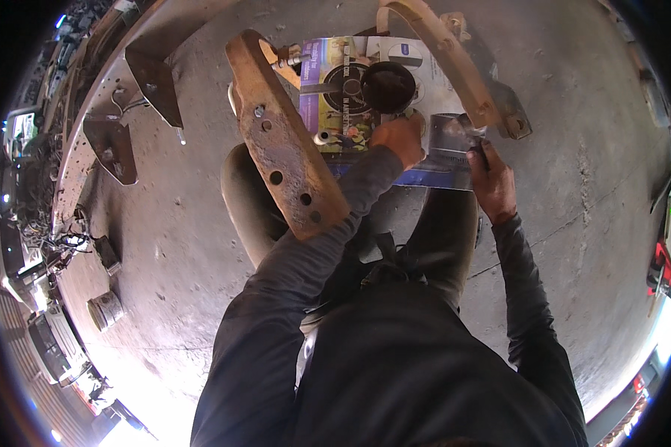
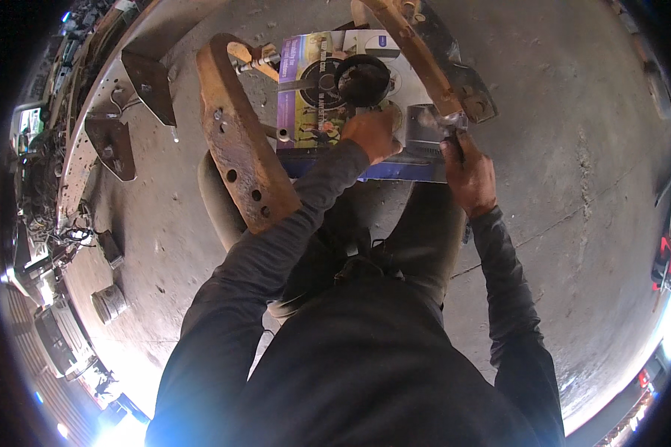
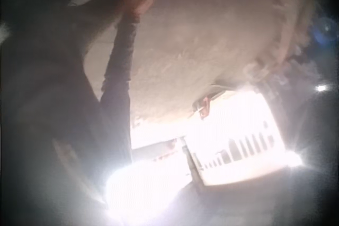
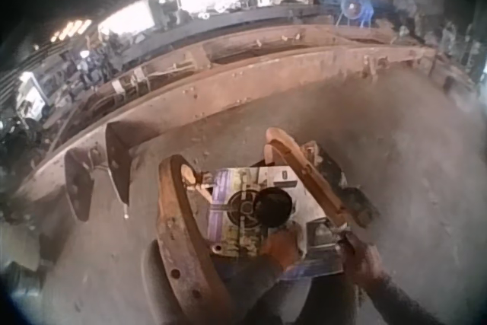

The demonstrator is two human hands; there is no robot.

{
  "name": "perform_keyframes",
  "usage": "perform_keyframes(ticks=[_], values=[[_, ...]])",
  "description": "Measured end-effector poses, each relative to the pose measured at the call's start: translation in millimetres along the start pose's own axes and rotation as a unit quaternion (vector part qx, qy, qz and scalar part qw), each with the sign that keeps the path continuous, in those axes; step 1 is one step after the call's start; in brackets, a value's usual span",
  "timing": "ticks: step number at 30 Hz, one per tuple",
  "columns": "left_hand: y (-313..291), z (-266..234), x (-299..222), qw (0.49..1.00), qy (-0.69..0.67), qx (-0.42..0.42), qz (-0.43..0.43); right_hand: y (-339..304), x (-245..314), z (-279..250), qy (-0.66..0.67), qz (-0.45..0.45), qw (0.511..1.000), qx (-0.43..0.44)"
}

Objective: The person uses a utility knife to cut a circular hole in a piece of cardboard, then places the cardboard over a metal pipe and repeatedly taps the pipe with a hammer. The person handles cardboard, a utility knife, a metal pipe, and a hammer.

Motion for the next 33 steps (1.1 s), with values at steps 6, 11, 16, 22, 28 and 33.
perform_keyframes(ticks=[6, 11, 16, 22, 28, 33], values=[[-1, 0, -2, 1.0, 0.0, -0.001, 0.016, -3, -7, 9, -0.039, 0.019, 0.999, 0.027], [-6, -1, -6, 0.999, 0.012, 0.03, -0.001, -2, -28, 19, -0.056, 0.027, 0.997, 0.036], [1, -7, -16, 0.998, 0.034, -0.036, 0.045, -5, -19, 21, -0.066, -0.011, 0.998, 0.021], [20, -2, -19, 0.999, -0.048, -0.022, -0.015, -1, -20, 15, -0.025, -0.017, 1.0, 0.001], [21, -1, -17, 0.998, -0.05, -0.013, -0.028, 5, -8, 2, 0.043, 0.043, 0.998, -0.021], [27, -3, -22, 0.999, -0.022, 0.028, -0.037, 5, -20, 16, -0.025, -0.002, 1.0, 0.008]])
Point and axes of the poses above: each hand's wrist, its own y-axis towards the middle knuckle, its own z-axis out of the palm, x = y × z, the point moved 8 cm from there along y, towards the middle knuckle, and after that the axes turned 13 degrees about -x, right-handed, at the moved point
